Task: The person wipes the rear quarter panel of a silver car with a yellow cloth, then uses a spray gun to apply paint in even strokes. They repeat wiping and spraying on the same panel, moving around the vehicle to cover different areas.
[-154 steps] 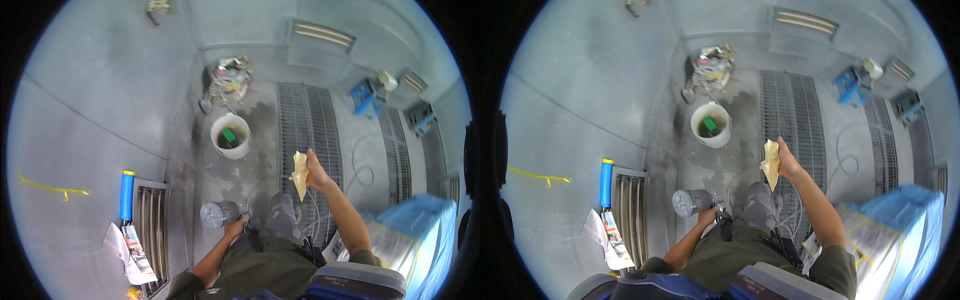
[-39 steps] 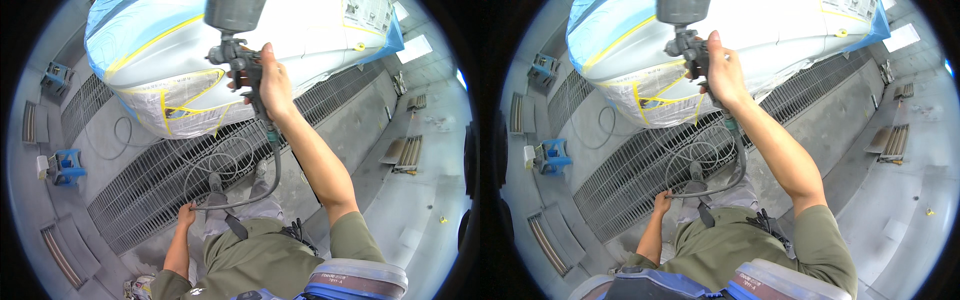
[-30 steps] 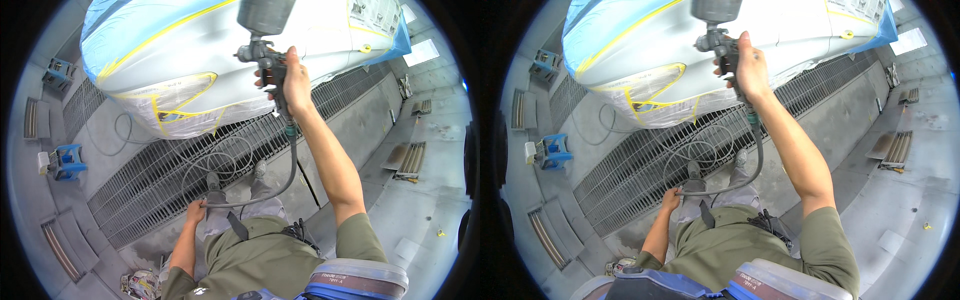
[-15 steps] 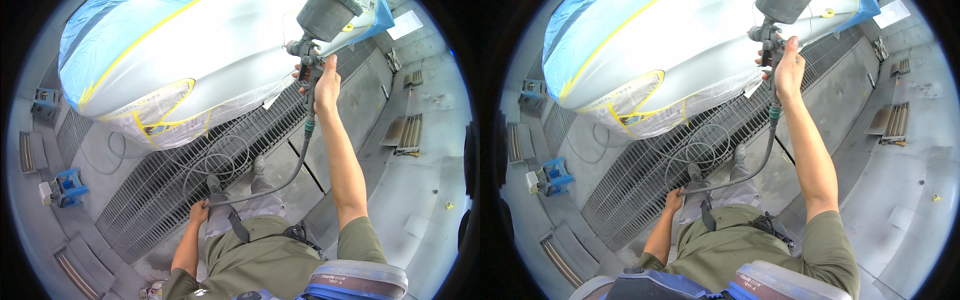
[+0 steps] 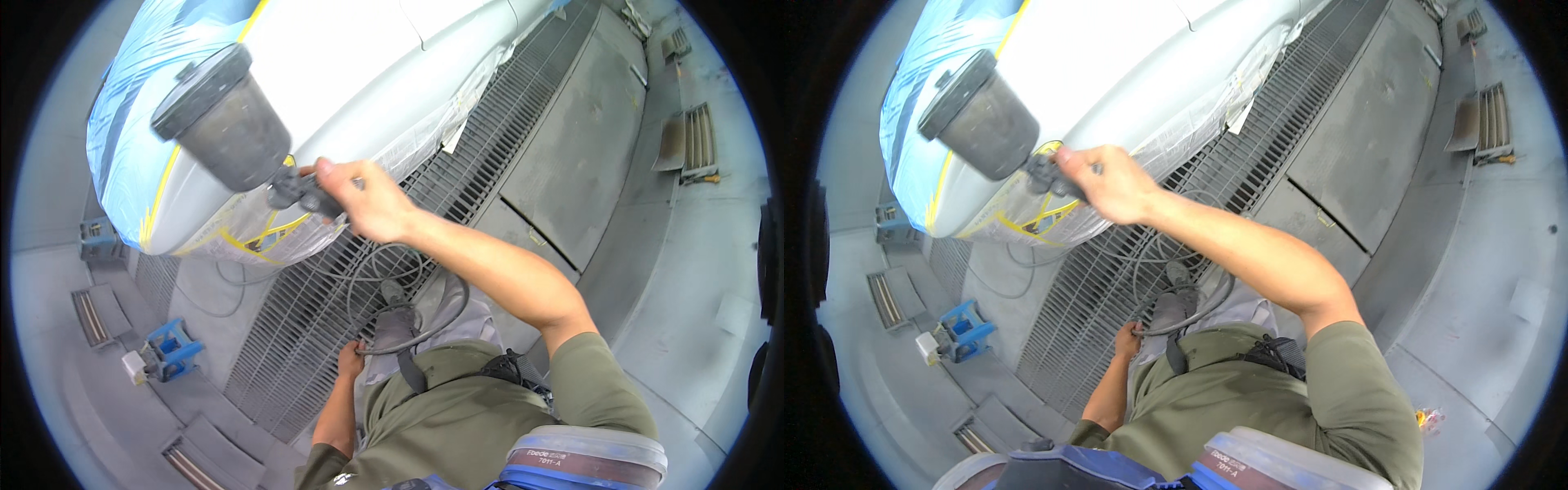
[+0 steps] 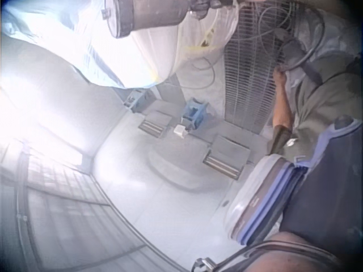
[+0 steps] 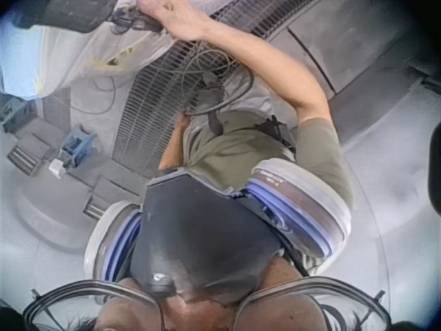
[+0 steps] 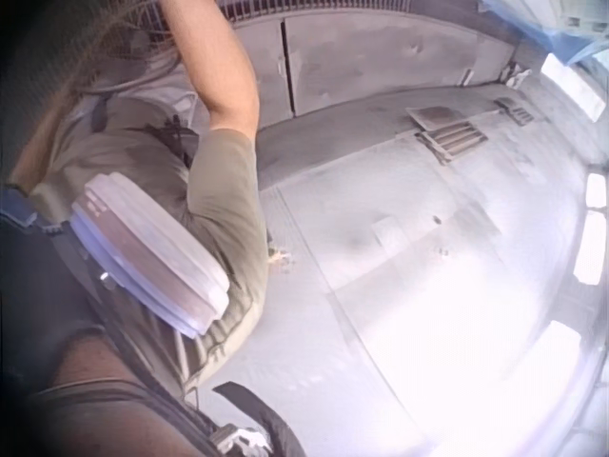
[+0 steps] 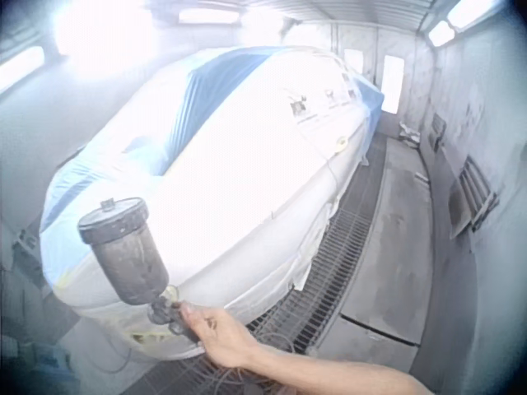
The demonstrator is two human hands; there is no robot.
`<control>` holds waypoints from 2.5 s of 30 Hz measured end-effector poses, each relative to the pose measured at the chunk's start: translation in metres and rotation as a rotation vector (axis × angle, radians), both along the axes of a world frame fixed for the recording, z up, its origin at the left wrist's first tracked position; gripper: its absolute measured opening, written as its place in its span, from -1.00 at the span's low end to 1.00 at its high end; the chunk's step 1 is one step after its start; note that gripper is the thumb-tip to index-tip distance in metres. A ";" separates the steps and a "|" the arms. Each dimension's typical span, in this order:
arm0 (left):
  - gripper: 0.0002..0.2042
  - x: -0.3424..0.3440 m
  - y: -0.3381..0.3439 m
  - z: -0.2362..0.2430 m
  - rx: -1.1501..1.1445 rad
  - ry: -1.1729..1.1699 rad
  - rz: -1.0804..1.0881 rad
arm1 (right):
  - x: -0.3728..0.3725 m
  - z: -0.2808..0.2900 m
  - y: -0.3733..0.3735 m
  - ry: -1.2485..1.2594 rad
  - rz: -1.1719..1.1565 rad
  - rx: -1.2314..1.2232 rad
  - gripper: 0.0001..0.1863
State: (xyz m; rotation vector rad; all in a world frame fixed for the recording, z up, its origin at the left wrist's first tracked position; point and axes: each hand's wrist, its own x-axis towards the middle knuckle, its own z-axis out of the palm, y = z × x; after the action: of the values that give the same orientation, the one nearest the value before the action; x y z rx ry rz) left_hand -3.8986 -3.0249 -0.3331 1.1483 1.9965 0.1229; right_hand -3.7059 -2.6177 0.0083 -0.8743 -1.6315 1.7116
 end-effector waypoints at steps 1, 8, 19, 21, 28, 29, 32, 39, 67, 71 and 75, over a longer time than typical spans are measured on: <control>-0.65 0.000 0.004 0.001 -0.001 -0.041 0.007 | 0.012 -0.004 0.006 -0.018 -0.013 -0.009 -0.30; -0.62 0.027 0.059 0.019 -0.077 -0.010 -0.066 | 0.140 -0.029 0.075 -0.014 -0.684 -0.012 -0.17; -0.65 0.018 0.097 0.022 -0.092 -0.077 -0.284 | 0.181 -0.045 0.046 0.236 -0.737 -0.093 -0.17; -0.65 -0.009 0.087 0.021 -0.109 -0.057 -0.318 | 0.163 -0.046 0.022 0.182 -0.779 0.005 -0.16; -0.65 -0.084 0.038 0.030 -0.061 -0.011 -0.325 | 0.103 -0.040 -0.046 0.211 -0.758 -0.018 -0.17; -0.65 -0.088 0.034 0.030 -0.076 0.013 -0.307 | 0.098 -0.037 -0.051 0.200 -0.751 -0.026 -0.17; -0.65 -0.088 0.028 0.029 -0.012 -0.019 -0.359 | 0.086 -0.030 -0.058 0.217 -0.738 -0.068 -0.17; -0.63 -0.051 0.042 0.029 0.007 -0.045 -0.294 | 0.074 -0.013 -0.031 0.177 -0.618 0.017 -0.17; -0.64 -0.009 0.041 0.027 -0.064 -0.092 -0.116 | 0.020 -0.013 0.060 0.090 -0.656 -0.082 -0.28; -0.65 -0.020 0.026 0.029 -0.164 -0.014 -0.136 | -0.018 -0.012 0.033 0.227 -0.413 0.152 -0.39; -0.67 -0.022 0.024 0.036 -0.142 -0.014 -0.186 | -0.044 -0.012 0.015 0.239 -0.211 0.219 -0.43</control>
State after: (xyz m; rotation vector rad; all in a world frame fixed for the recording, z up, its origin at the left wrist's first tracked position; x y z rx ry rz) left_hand -3.9207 -3.0011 -0.2974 1.2300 1.8439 -0.1039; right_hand -3.7496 -2.6023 -0.0033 -0.6815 -1.4761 1.4040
